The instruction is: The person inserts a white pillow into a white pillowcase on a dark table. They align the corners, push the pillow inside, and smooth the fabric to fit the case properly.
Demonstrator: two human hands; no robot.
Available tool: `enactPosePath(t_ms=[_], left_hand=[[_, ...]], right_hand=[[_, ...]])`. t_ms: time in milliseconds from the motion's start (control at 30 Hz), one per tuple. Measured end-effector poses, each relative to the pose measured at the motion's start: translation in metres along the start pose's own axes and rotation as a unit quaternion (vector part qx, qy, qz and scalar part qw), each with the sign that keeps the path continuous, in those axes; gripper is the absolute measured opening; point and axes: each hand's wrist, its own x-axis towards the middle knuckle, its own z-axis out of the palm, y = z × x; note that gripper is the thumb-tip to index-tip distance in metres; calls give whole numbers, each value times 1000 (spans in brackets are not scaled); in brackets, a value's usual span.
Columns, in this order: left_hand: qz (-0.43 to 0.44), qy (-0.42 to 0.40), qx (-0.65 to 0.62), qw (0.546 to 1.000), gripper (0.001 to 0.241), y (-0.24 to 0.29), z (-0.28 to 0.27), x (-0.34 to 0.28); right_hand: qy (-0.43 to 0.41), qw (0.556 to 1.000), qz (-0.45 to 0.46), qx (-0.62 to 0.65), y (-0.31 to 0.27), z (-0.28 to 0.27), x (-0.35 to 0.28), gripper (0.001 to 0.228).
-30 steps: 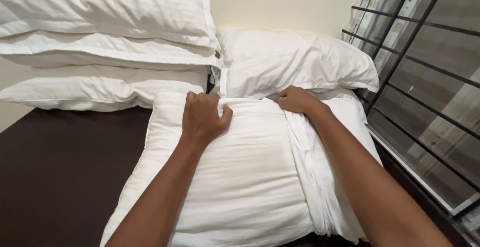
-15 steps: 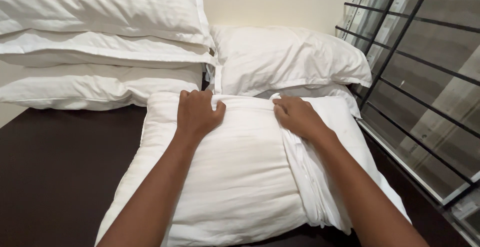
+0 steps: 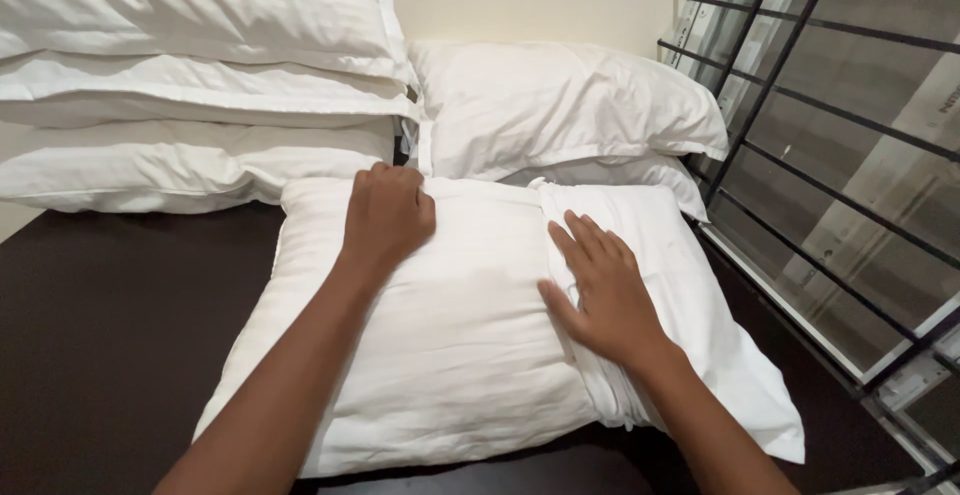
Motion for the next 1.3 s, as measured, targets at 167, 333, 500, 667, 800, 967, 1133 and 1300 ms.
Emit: enactPosePath(t_ms=[167, 333, 500, 667, 800, 967, 1133, 1300], left_hand=[[26, 0, -58, 998, 19, 14, -17, -28], [37, -20, -62, 997, 30, 37, -37, -60], [88, -40, -62, 993, 51, 70, -52, -86], [119, -89, -56, 987, 66, 105, -57, -98], [127, -157, -33, 979, 107, 120, -66, -101], [117, -257, 29, 959, 143, 133, -76, -104], [133, -230, 114, 957, 119, 131, -65, -115], [149, -176, 90, 969, 80, 118, -62, -107]], right_hand=[[19, 1000, -10, 2, -13, -4, -27, 68], [47, 999, -4, -2, -18, -2, -38, 68], [64, 998, 15, -13, -7, 12, -27, 63], [58, 997, 37, -16, 3, 21, -7, 58], [60, 997, 48, -1, 4, 22, 1, 55], [56, 997, 52, 16, 14, 29, 7, 53], [55, 997, 54, 20, 18, 33, 8, 53], [72, 996, 26, 37, 8, 22, -3, 62]])
